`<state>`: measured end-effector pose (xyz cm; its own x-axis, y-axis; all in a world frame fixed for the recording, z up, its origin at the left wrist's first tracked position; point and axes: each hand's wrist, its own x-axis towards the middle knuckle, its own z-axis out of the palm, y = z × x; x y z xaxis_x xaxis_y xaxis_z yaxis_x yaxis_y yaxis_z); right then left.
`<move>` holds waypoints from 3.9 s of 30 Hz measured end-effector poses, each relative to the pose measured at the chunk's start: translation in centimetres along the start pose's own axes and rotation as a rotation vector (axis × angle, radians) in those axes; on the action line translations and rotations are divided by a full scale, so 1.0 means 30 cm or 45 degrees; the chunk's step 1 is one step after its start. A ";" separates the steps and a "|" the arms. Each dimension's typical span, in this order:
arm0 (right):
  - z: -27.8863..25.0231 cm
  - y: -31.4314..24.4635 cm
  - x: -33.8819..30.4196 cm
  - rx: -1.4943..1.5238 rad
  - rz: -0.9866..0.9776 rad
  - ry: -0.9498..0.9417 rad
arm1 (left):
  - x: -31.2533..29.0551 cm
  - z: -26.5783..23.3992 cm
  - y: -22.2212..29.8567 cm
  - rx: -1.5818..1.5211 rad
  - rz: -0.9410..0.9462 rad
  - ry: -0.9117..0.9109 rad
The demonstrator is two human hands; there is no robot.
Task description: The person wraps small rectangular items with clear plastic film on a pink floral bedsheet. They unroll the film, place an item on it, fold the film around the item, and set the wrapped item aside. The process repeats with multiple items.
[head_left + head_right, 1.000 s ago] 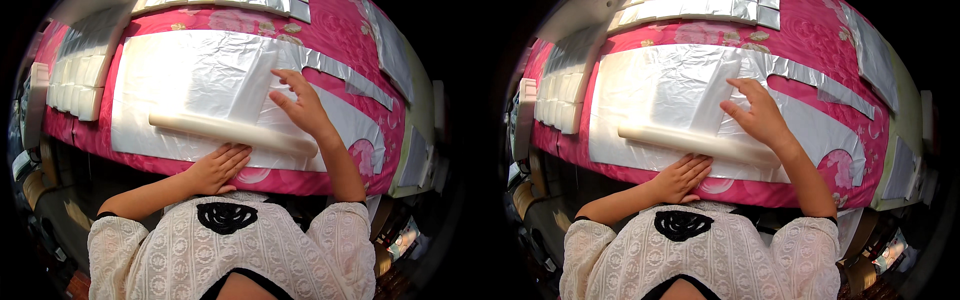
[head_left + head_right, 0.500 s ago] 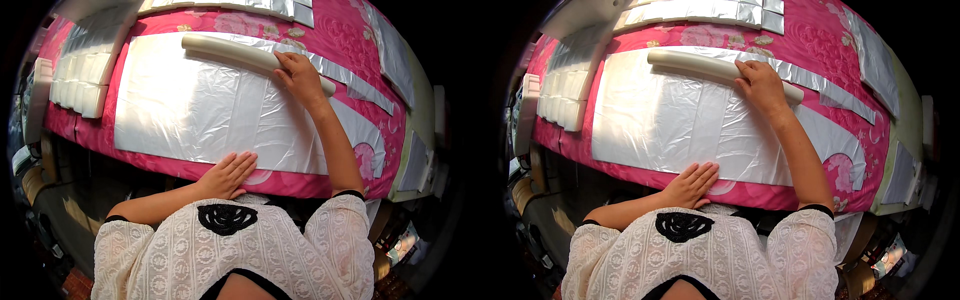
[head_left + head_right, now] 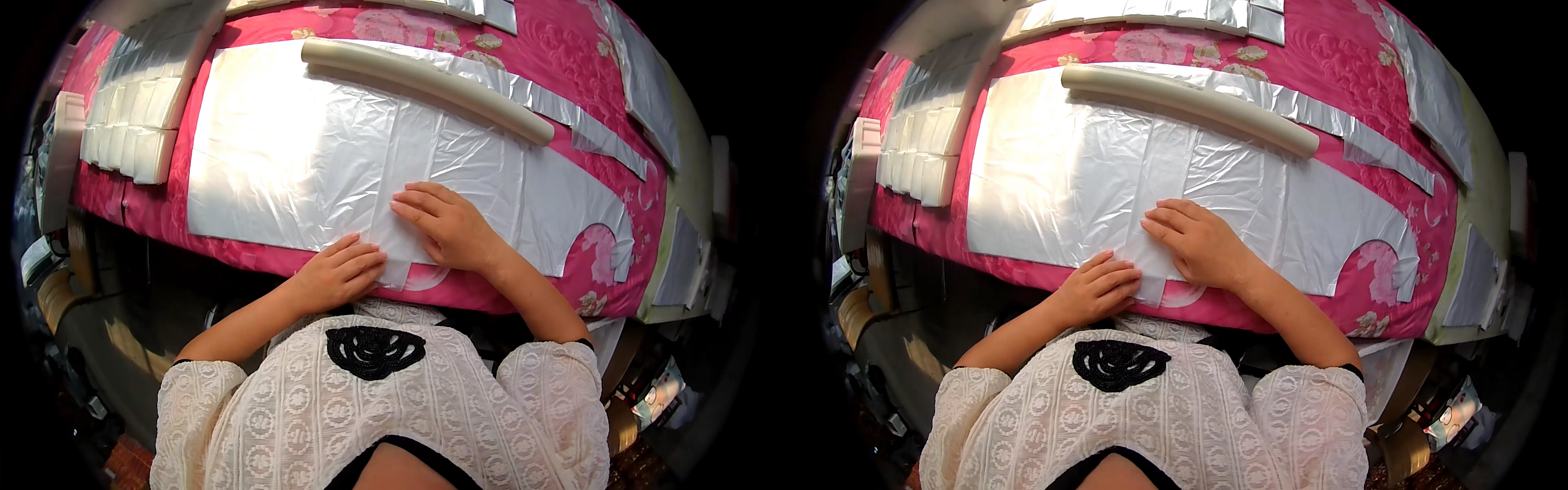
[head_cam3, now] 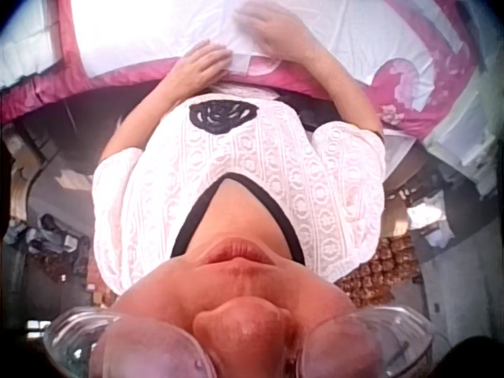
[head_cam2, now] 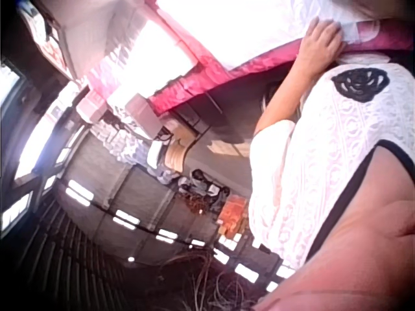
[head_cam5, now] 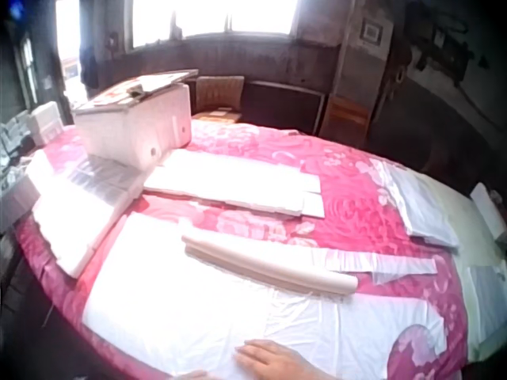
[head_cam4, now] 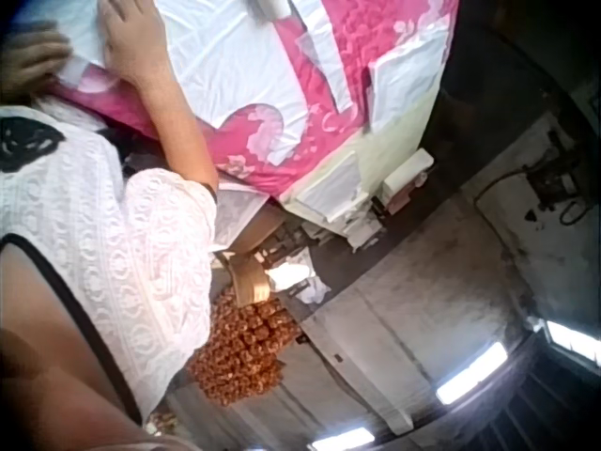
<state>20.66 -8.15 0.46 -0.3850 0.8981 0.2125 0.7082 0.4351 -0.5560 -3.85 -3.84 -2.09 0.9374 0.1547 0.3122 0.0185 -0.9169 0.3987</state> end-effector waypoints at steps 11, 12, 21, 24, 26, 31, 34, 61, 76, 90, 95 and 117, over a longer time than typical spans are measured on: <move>0.061 0.000 -0.025 -0.038 0.084 0.248 | 0.090 -0.074 -0.038 -0.589 -0.071 0.085; 0.056 -0.004 -0.022 -0.008 0.104 0.273 | 0.123 -0.106 -0.045 -0.498 -0.050 0.039; 0.035 -0.008 -0.029 -0.057 0.238 0.336 | 0.169 -0.042 -0.128 -0.012 -0.116 0.010; 0.018 0.015 -0.039 0.107 0.402 0.370 | 0.205 -0.050 -0.123 -0.177 -0.262 0.092; 0.015 0.018 -0.017 0.295 0.618 0.474 | 0.240 -0.070 -0.120 -0.422 -0.594 0.052; -0.054 0.048 0.072 0.565 1.197 0.146 | 0.284 -0.041 -0.128 -0.469 -0.720 0.487; -0.054 0.090 0.078 0.656 1.259 0.063 | 0.276 -0.034 -0.105 -0.111 -0.454 0.129; -0.047 0.152 0.055 -0.165 0.095 0.257 | 0.278 -0.027 -0.151 -0.120 -0.398 0.059; 0.023 0.024 -0.046 0.191 0.403 0.344 | 0.178 -0.031 -0.084 -0.267 -0.358 0.089; -0.043 0.034 0.102 0.157 0.970 0.054 | 0.294 -0.058 -0.124 -0.734 -1.225 0.227; -0.034 0.060 0.105 0.234 0.959 0.078 | 0.289 -0.056 -0.140 -0.748 -1.218 0.232; -0.051 0.043 0.116 0.162 1.103 -0.017 | 0.296 0.076 -0.138 0.138 -0.559 -0.035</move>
<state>21.13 -4.36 1.72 0.2507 0.9081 -0.3354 0.6834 -0.4114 -0.6031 5.19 0.51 -2.92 0.8412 0.5294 0.1103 0.4517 -0.8000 0.3950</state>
